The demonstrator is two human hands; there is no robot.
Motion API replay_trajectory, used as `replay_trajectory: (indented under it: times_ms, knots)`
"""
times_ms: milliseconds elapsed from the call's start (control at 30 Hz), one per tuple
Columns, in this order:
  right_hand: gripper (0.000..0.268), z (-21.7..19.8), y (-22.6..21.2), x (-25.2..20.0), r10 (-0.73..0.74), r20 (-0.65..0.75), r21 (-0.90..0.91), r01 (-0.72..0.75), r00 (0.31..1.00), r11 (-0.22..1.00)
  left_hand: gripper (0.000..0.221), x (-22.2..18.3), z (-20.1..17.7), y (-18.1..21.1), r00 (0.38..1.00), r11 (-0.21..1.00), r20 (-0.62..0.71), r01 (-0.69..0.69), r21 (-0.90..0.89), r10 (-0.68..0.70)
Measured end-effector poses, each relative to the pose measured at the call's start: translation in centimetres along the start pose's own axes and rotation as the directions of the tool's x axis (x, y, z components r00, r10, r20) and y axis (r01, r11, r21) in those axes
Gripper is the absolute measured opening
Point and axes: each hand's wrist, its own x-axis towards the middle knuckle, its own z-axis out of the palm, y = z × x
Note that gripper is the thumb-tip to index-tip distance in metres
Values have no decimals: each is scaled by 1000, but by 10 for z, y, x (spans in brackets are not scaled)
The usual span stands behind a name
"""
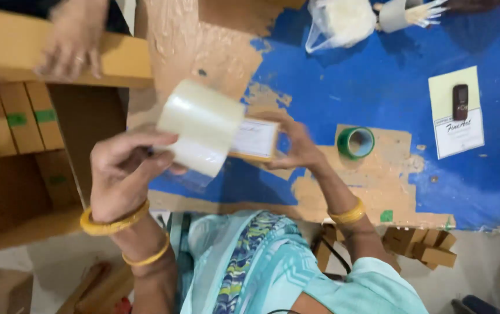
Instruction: Packing small cardboard boxes and applying tape.
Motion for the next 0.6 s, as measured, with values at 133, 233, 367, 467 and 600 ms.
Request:
replay_trajectory:
  times_ms: [133,233,367,467,600]
  knots:
    - [89,16,1,-28,31,66,-56,-28,997,998,29,17,32,4,912,995,401,53,79,-80]
    - [74,14,-18,-30,-90,-97,-50,85,991,995,30,36,67,6,783,960,597,4,280,-177]
    - [54,8,-39,-20,-254,-289,-56,249,923,967,29,52,96,-16,636,990,768,-39,134,-79]
    - [39,7,-57,-33,-311,-434,-60,317,846,946,51,49,109,-11,537,995,839,7,97,-86]
    - [27,5,-74,-28,-468,-546,-175,451,695,875,77,46,105,-33,659,996,752,-74,51,10]
